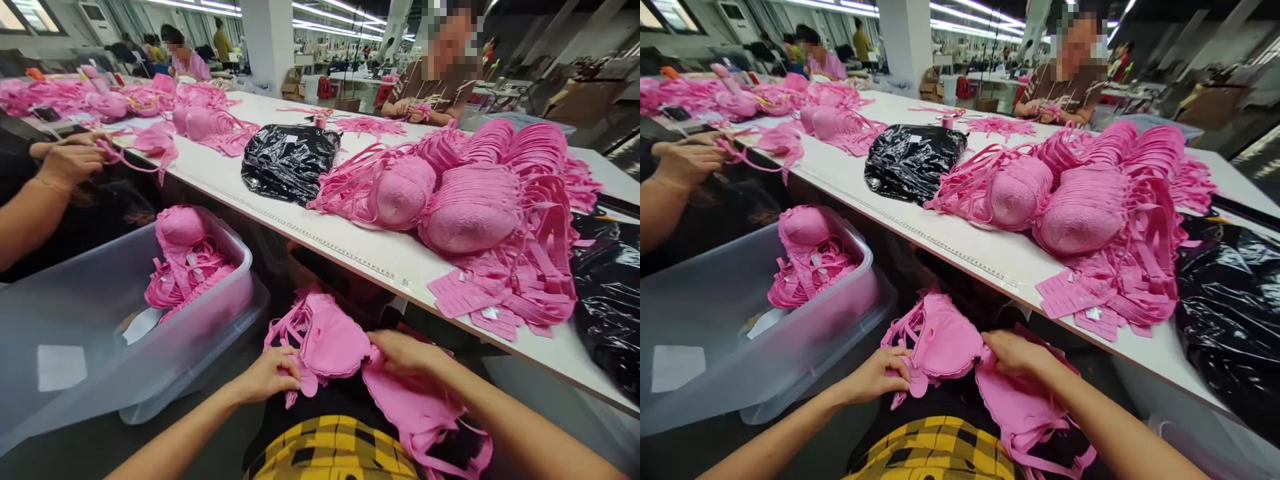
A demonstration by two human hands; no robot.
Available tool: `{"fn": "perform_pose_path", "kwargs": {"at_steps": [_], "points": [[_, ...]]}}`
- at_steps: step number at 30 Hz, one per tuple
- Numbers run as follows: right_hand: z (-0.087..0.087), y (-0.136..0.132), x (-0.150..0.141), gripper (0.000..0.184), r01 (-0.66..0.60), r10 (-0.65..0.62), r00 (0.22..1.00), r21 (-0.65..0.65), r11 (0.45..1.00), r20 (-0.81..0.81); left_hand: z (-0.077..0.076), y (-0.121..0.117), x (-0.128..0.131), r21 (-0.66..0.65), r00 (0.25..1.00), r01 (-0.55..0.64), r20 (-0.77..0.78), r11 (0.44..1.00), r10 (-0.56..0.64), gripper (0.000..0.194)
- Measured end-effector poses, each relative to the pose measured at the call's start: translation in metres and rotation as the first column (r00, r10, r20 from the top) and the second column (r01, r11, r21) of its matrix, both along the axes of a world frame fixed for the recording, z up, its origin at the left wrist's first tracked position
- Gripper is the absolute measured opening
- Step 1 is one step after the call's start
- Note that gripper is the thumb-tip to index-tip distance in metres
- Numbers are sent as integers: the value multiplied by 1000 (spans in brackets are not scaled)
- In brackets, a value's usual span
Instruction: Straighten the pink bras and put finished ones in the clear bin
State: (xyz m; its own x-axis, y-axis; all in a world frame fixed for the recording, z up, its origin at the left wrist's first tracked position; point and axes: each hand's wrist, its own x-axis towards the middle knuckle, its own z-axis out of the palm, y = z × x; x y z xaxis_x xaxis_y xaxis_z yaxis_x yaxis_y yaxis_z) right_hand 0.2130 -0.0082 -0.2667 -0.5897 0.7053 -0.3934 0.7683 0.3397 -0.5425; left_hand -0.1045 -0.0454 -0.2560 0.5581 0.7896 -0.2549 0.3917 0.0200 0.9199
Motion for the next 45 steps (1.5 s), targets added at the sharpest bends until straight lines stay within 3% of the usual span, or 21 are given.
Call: {"fn": "perform_pose_path", "kwargs": {"at_steps": [2, 4, 7, 9, 11, 14, 16, 20, 23, 26, 28, 32, 34, 39, 43, 45], "points": [[13, 2, 3, 63, -39, 38, 999, -26, 999, -15, -11, 0, 4, 6, 999, -3, -41, 1000, 3, 10], [30, 7, -4, 68, -72, 74, 992, 30, 997, -101, -12, 1, 2, 16, 998, 39, -44, 999, -38, 11], [41, 17, -30, 37, 31, 54, 946, 255, 966, -319, 7, 4, -10, 19, 992, 123, -19, 992, -123, 14], [30, 23, -52, 26, 103, 29, 905, 283, 953, -425, 29, 11, -18, 57, 995, 96, -38, 994, -94, 14], [9, 25, -72, 23, 123, 6, 901, 268, 955, -434, 52, 21, -21, 181, 994, 28, -106, 983, -9, 12], [-20, 22, -91, 19, 160, -43, 914, 261, 952, -403, 70, 41, -9, 415, 979, -52, -158, 908, 128, 11], [-29, 18, -96, 23, 207, -95, 912, 248, 946, -399, 65, 55, 9, 506, 976, -43, -162, 861, 144, 11], [-33, 16, -97, 28, 324, -221, 881, 191, 927, -419, 35, 73, 39, 556, 954, 55, -276, 830, 121, 12], [-34, 19, -98, 16, 384, -284, 838, 134, 914, -467, 22, 76, 42, 556, 935, 134, -346, 820, 82, 12], [-35, 23, -101, 17, 416, -314, 780, 74, 906, -541, 20, 74, 35, 551, 943, 106, -321, 828, 92, 12], [-35, 25, -104, 30, 425, -346, 681, -37, 905, -645, 19, 72, 32, 539, 955, 46, -271, 841, 121, 13], [-34, 24, -106, 37, 337, -456, 328, -348, 875, -827, 12, 70, 32, 538, 969, 9, -212, 843, 125, 10], [-34, 23, -106, 37, 326, -477, 258, -389, 862, -840, 12, 71, 32, 539, 969, 73, -239, 839, 70, 8], [-37, 22, -107, 21, 431, -510, 220, -387, 816, -831, 25, 82, 36, 486, 922, 259, -382, 835, -64, 13], [-35, 22, -109, 18, 466, -529, 210, -391, 794, -822, 31, 92, 41, 417, 934, 197, -355, 887, -40, 3], [-34, 22, -109, 17, 475, -542, 195, -404, 782, -818, 31, 97, 41, 375, 952, 136, -306, 917, -16, 11]]}}
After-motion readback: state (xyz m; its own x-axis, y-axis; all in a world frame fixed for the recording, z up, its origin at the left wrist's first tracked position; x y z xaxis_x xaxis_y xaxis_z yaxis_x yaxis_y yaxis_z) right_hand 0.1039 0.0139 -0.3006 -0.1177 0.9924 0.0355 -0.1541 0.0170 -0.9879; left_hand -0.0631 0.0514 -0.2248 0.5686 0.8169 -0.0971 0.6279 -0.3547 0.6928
